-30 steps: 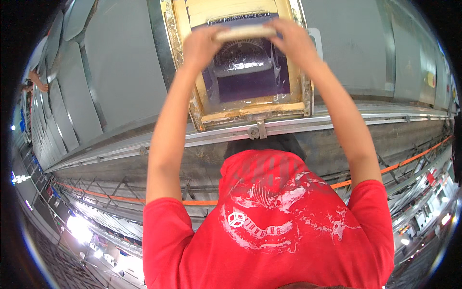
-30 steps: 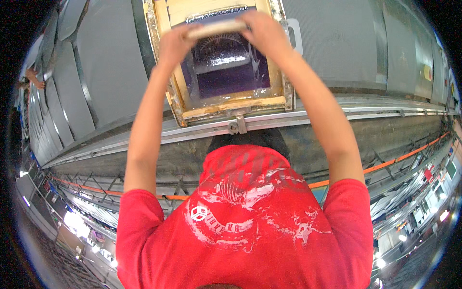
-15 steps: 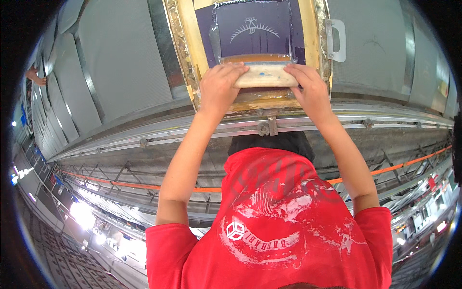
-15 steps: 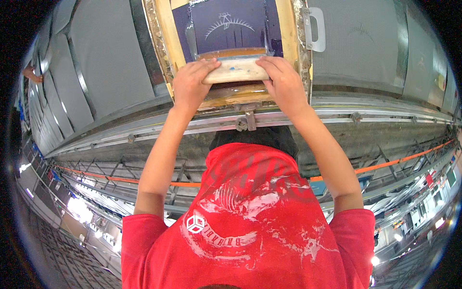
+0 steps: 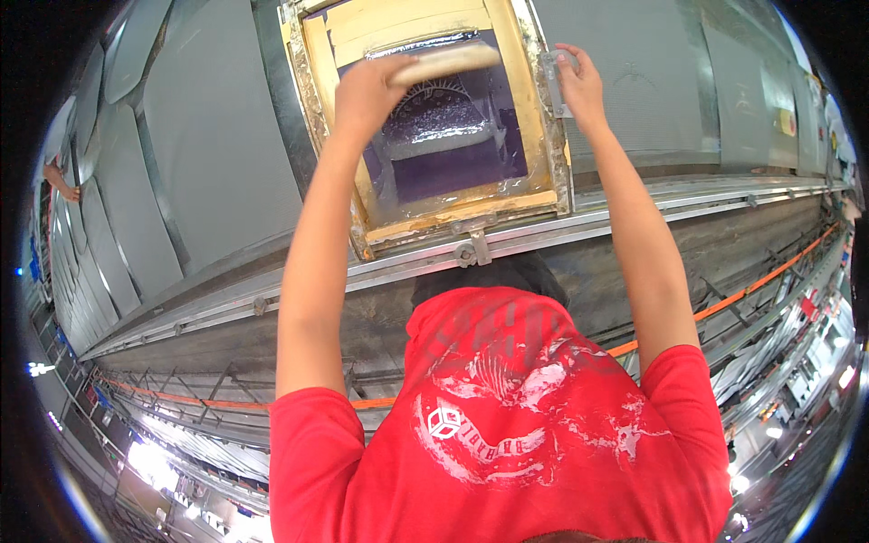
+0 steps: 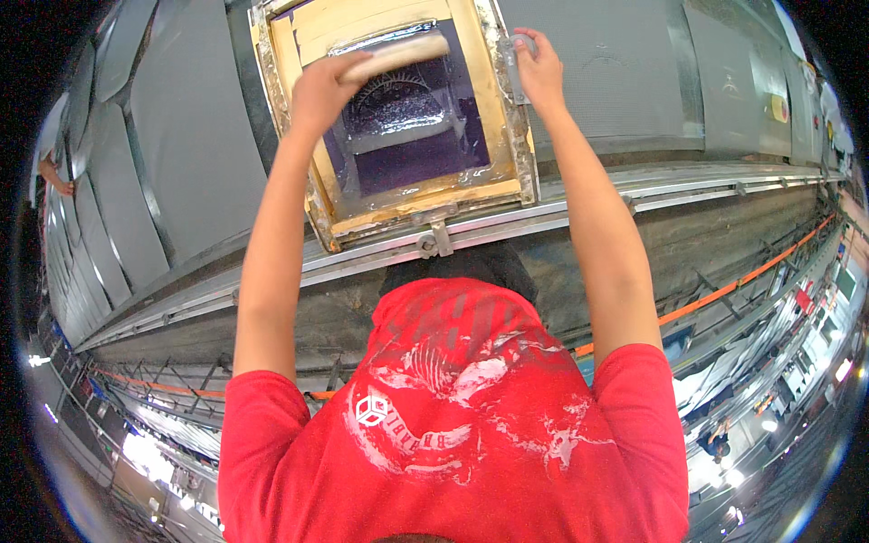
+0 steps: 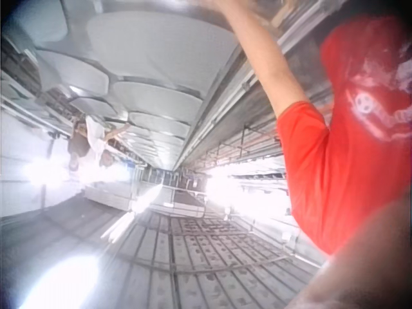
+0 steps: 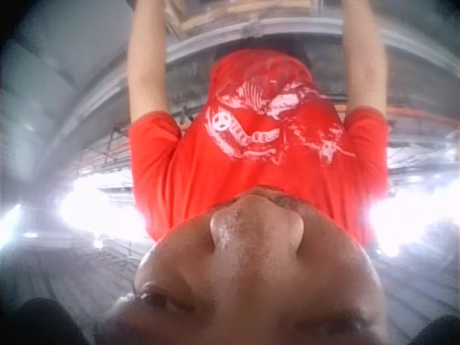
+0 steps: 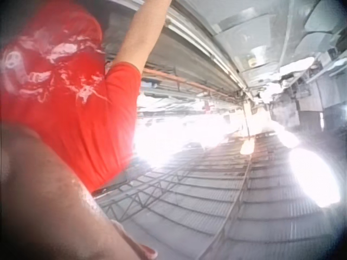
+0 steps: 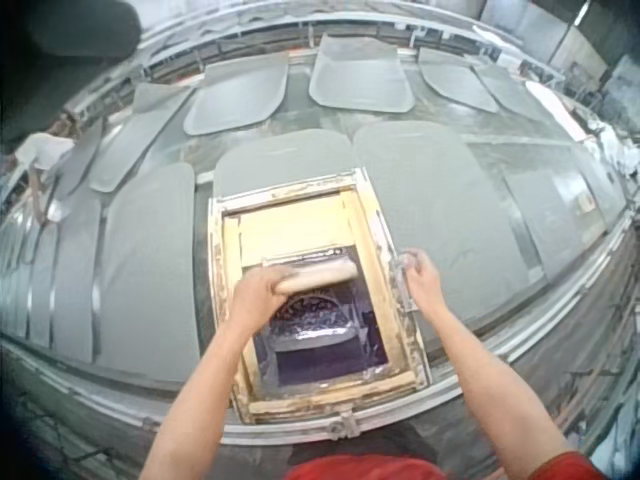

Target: The person pours dark ink onto a screen-printing frame and uses a squeegee to spread it evenly across the mesh. They then position the frame over a gray fabric piece on a conveyor and pull the squeegee to transfer the design. The person repeats this process on additional fabric pieces.

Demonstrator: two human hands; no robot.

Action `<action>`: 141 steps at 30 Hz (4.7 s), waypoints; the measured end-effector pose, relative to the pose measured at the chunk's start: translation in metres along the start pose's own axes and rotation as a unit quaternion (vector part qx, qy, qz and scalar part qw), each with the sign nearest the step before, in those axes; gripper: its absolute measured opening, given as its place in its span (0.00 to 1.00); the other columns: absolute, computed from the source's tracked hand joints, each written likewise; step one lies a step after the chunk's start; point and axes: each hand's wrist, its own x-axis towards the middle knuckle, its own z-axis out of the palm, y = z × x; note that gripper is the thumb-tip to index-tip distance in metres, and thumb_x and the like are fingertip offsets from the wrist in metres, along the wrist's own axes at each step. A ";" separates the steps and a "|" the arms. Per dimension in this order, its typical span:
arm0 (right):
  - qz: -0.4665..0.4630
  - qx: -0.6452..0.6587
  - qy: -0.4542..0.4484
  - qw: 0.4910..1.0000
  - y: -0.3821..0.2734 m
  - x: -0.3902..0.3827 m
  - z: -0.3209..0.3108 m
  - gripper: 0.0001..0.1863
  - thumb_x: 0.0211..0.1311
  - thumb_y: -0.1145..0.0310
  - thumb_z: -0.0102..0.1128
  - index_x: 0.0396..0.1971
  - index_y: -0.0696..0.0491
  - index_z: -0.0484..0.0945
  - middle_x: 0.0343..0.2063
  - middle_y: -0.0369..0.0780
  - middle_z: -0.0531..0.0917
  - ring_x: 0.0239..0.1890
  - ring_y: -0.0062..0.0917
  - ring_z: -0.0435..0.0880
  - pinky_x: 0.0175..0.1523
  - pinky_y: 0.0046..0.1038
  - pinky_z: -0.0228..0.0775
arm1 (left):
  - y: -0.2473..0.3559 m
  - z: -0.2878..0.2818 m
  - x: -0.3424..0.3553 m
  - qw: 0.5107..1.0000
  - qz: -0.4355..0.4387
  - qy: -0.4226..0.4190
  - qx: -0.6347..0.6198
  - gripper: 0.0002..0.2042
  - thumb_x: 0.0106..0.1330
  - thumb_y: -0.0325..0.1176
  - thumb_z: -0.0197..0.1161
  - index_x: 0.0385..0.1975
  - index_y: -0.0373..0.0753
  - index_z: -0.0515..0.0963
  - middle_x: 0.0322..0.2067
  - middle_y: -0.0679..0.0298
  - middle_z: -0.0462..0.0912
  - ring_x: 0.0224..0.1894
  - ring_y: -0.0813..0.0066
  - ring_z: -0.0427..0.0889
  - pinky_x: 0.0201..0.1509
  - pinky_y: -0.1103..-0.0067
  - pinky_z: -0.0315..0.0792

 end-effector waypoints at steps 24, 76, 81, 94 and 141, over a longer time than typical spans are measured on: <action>0.024 -0.045 0.000 0.999 0.054 0.129 -0.308 0.17 0.74 0.57 0.57 0.54 0.50 0.80 0.18 0.24 0.61 0.19 0.07 0.55 0.23 0.16 0.44 | 0.300 0.171 -0.063 0.979 0.051 0.101 -0.167 0.17 0.59 0.30 0.59 0.49 0.41 0.80 0.52 0.61 0.80 0.57 0.59 0.75 0.60 0.65 0.69; 0.004 -0.063 0.042 0.997 0.141 0.115 -0.249 0.16 0.70 0.50 0.55 0.49 0.43 0.82 0.27 0.44 0.84 0.30 0.33 0.82 0.39 0.35 0.71 | 0.307 0.185 -0.066 0.989 -0.056 0.114 -0.073 0.24 0.48 0.16 0.63 0.48 0.41 0.83 0.51 0.60 0.85 0.58 0.60 0.81 0.62 0.68 0.75; -0.020 -0.074 0.051 0.996 0.153 0.118 -0.242 0.15 0.70 0.51 0.55 0.48 0.42 0.82 0.21 0.43 0.80 0.24 0.32 0.77 0.35 0.35 0.68 | 0.290 0.172 -0.030 0.992 -0.022 0.108 -0.057 0.21 0.48 0.17 0.65 0.45 0.42 0.84 0.48 0.61 0.86 0.53 0.60 0.83 0.57 0.67 0.77; -0.251 -0.288 -0.231 0.895 0.008 0.143 -0.196 0.20 0.53 0.67 0.71 0.48 0.53 0.83 0.46 0.45 0.83 0.52 0.41 0.79 0.59 0.37 0.72 | 0.214 0.151 0.169 0.998 -0.009 0.001 -0.057 0.13 0.58 0.29 0.63 0.43 0.46 0.86 0.37 0.56 0.87 0.42 0.54 0.84 0.46 0.64 0.78; 0.012 -0.047 -0.072 0.996 0.150 0.156 -0.249 0.14 0.71 0.63 0.56 0.51 0.52 0.80 0.30 0.36 0.80 0.33 0.19 0.74 0.42 0.24 0.68 | 0.305 0.234 -0.039 0.995 0.026 0.076 -0.065 0.23 0.52 0.19 0.59 0.51 0.37 0.79 0.55 0.58 0.80 0.61 0.57 0.74 0.67 0.66 0.68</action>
